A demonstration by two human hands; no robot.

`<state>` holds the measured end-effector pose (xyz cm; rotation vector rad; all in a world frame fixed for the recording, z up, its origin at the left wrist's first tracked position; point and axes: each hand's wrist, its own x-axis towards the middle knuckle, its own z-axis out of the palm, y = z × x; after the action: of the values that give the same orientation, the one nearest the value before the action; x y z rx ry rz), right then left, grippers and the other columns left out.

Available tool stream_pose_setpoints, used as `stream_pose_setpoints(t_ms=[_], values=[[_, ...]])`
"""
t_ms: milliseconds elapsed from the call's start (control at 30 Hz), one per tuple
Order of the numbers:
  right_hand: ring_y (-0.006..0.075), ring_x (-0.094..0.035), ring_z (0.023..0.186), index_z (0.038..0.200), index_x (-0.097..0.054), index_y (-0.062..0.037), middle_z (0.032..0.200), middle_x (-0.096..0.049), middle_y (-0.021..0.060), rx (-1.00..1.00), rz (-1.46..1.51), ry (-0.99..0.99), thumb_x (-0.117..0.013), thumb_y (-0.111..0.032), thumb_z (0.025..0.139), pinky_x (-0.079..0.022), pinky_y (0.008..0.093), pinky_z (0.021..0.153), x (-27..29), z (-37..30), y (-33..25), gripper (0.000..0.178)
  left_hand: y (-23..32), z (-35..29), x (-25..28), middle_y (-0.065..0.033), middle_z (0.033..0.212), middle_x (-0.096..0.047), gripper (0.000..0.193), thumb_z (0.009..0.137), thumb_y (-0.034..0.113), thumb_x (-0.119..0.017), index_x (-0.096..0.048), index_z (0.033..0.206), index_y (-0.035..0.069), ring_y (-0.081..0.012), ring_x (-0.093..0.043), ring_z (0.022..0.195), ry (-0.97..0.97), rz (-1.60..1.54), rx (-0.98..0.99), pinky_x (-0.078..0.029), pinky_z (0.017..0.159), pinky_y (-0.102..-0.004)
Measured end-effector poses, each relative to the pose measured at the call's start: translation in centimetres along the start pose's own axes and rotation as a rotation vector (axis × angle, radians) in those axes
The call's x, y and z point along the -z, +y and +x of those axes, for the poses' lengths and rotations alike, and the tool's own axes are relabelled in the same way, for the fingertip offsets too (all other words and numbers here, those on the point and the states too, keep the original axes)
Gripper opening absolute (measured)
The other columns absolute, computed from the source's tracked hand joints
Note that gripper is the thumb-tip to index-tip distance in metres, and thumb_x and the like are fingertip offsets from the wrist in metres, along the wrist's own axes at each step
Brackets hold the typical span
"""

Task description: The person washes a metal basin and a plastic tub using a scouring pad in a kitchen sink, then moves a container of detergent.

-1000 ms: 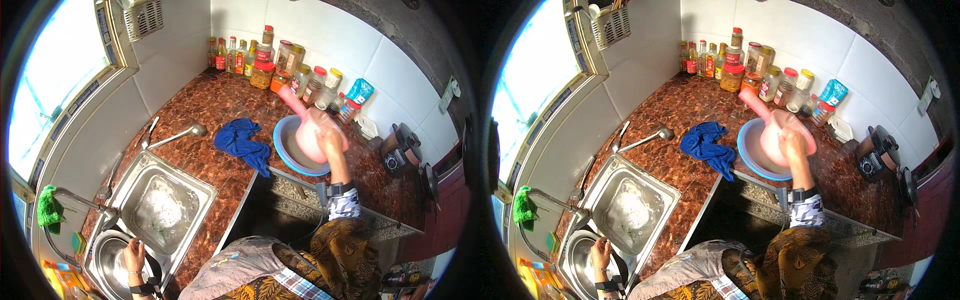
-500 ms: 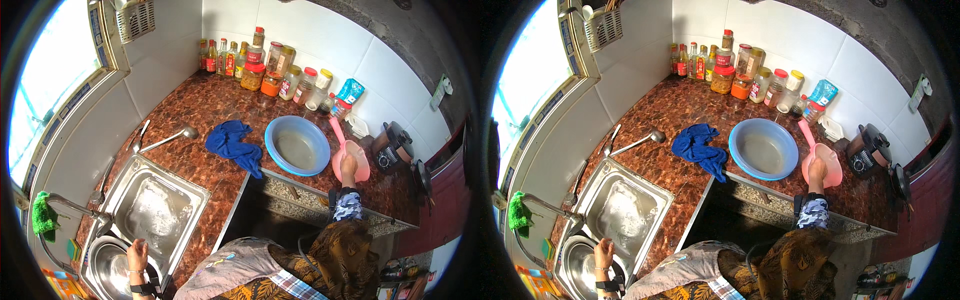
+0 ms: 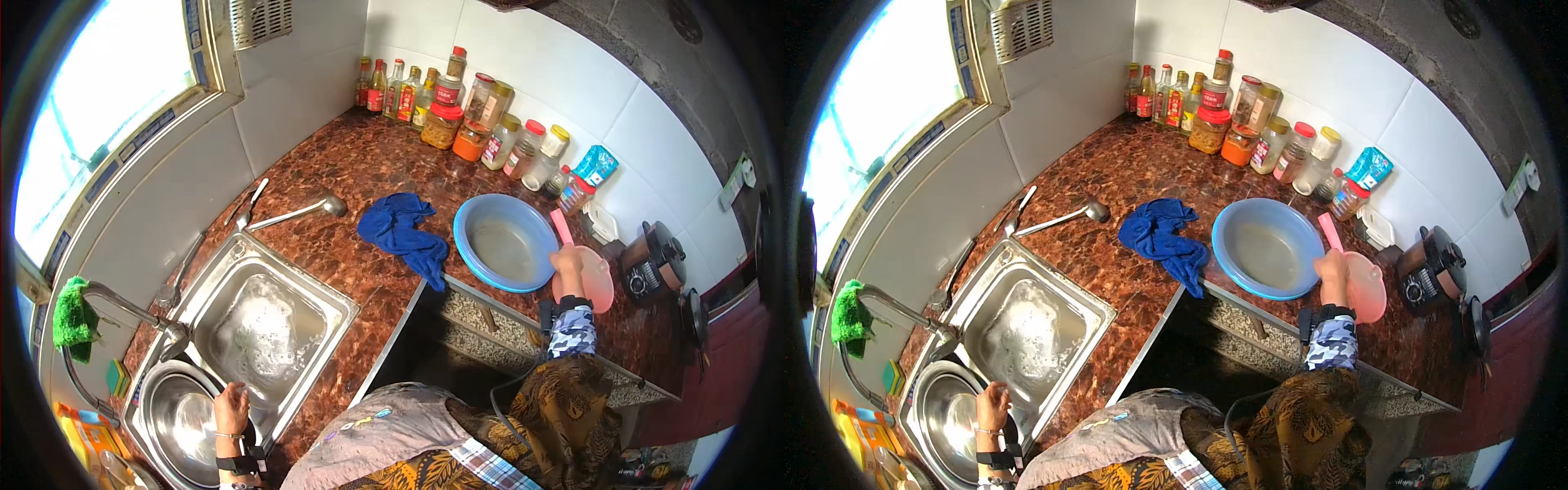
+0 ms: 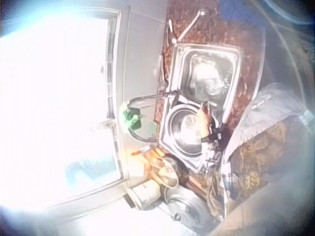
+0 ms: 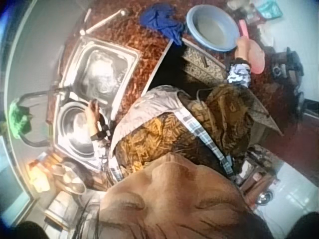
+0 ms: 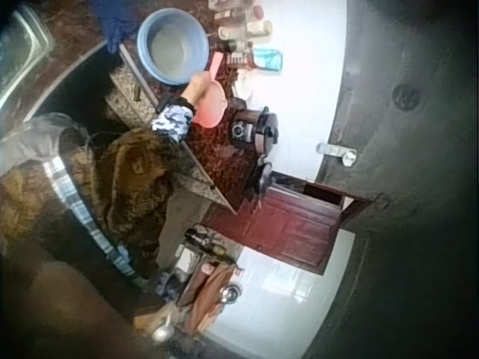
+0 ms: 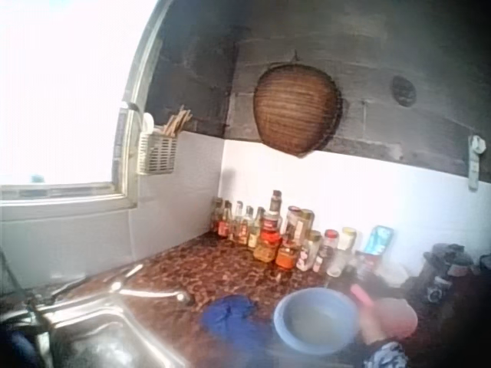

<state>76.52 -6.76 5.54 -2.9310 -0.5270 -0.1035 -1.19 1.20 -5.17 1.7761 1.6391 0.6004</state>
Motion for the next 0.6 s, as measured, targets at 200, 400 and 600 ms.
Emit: stream_pose_setpoints(t_ms=[200, 400, 600], values=[[0.04, -0.062, 0.099, 0.1, -0.065, 0.0077, 0.101, -0.062, 0.0315, 0.151, 0.223, 0.066, -0.057, -0.031, 0.075, -0.048, 0.0456, 0.084, 1.5, 7.2, 2.3, 0.047, -0.6, -0.3, -0.6, -0.0109, 0.059, -0.06, 0.016, 0.085, 0.011, -0.06, -0.062, 0.097, 0.0, -0.018, -0.059, 0.051, 0.002, 0.004, -0.038, -0.046, 0.052, -0.0306], [0.0304, -0.068, 0.075, 0.089, -0.065, 0.0075, 0.079, -0.068, 0.0214, 0.288, 0.607, 0.08, -0.055, -0.023, 0.081, -0.052, 0.0402, 0.066, 6.0, 7.5, 0.1, 0.033, 1.9, -0.1, -0.7, -0.0076, 0.058, -0.06, 0.016, 0.087, 0.01, -0.059, -0.061, 0.098, -0.001, -0.0125, -0.057, 0.052, -0.049, -0.078, -0.035, -0.044, 0.05, -0.0273], [0.0229, -0.068, 0.074, 0.103, -0.046, 0.0003, 0.091, -0.066, 0.0197, 0.545, 1.119, -0.281, -0.05, -0.01, 0.091, -0.055, 0.0328, 0.058, 8.3, -3.0, -14.4, 0.017, 4.8, -0.1, -0.6, -0.0057, 0.077, -0.061, 0.033, 0.089, 0.011, -0.06, -0.054, 0.12, 0.001, -0.0124, -0.061, 0.067, -0.245, -0.631, 0.151, -0.053, 0.054, -0.0262]])
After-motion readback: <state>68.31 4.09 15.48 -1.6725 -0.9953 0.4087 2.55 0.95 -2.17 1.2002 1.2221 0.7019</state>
